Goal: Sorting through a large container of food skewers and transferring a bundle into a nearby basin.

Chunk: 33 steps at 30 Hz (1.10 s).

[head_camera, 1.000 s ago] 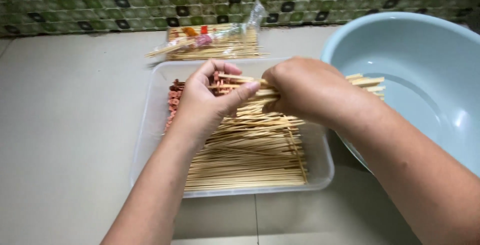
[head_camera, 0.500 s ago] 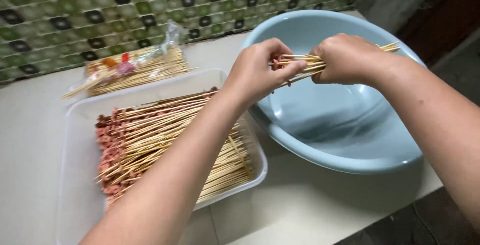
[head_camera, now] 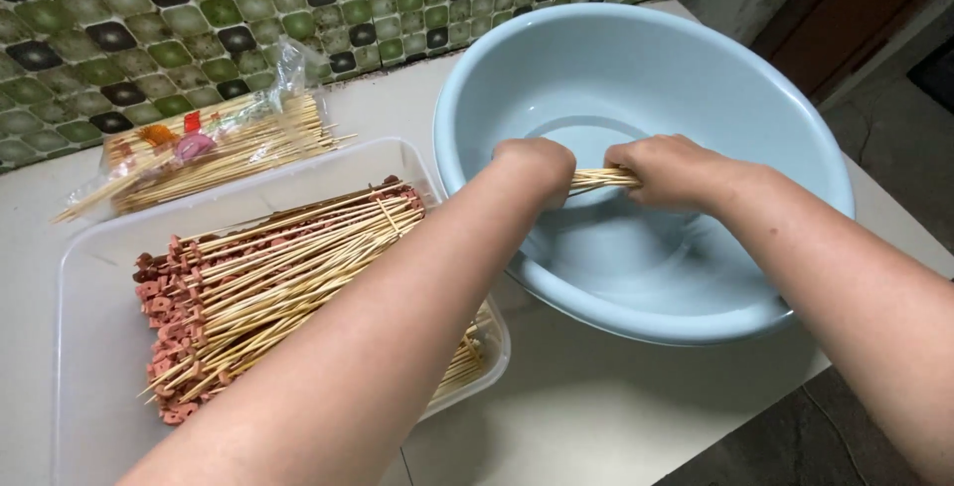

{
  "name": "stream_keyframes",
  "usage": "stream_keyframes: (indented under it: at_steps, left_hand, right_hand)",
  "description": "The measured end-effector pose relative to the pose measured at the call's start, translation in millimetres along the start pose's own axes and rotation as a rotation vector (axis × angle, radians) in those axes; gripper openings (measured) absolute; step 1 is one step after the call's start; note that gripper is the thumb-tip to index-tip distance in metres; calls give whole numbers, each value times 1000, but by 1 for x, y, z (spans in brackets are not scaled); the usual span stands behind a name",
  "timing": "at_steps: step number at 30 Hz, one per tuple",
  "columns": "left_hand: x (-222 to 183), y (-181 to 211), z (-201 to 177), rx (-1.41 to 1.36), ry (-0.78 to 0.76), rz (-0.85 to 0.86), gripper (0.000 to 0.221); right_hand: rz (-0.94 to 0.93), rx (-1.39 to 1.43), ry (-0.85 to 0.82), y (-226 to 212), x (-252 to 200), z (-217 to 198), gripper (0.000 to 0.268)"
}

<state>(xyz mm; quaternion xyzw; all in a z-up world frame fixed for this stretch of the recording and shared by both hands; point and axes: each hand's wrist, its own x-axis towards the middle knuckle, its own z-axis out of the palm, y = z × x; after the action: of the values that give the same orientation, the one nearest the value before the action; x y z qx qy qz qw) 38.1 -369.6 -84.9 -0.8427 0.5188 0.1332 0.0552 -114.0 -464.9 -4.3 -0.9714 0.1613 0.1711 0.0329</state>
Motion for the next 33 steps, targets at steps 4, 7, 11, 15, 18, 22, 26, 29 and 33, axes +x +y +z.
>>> stream_keyframes:
  at_steps: [4, 7, 11, 15, 18, 22, 26, 29, 33]
  left_hand:
    - [-15, 2, -5, 34, 62, 14, 12]
    - [-32, 7, -13, 35, 91, 1, 9]
    - [-53, 3, -38, -30, 231, 10, 35]
    - [-131, -19, -69, -119, 815, 44, 37]
    - [-192, -54, -72, -219, 788, -168, 30]
    - [-260, -95, -54, -224, 634, -409, 28]
    - [-299, -117, -27, -259, 419, -570, 40]
    - [-316, -126, -15, -247, 318, -541, 59]
    - [-322, -127, -7, -213, 366, -478, 80]
  right_hand:
    - [20, -8, 34, 14, 4, 18, 33]
    - [33, 26, 66, 20, 10, 24, 34]
    - [26, -59, -27, 32, 34, 19, 54]
    - [-13, -103, 156, -25, 17, -37, 59]
    - [-339, 53, 365, -70, 9, -68, 41]
    - [-666, 59, 368, -155, -3, -89, 37]
    - [-797, -16, 262, -212, 9, -66, 39]
    - [-914, -65, 221, -238, 24, -42, 44]
    - [-876, -201, 211, -254, 47, -18, 63]
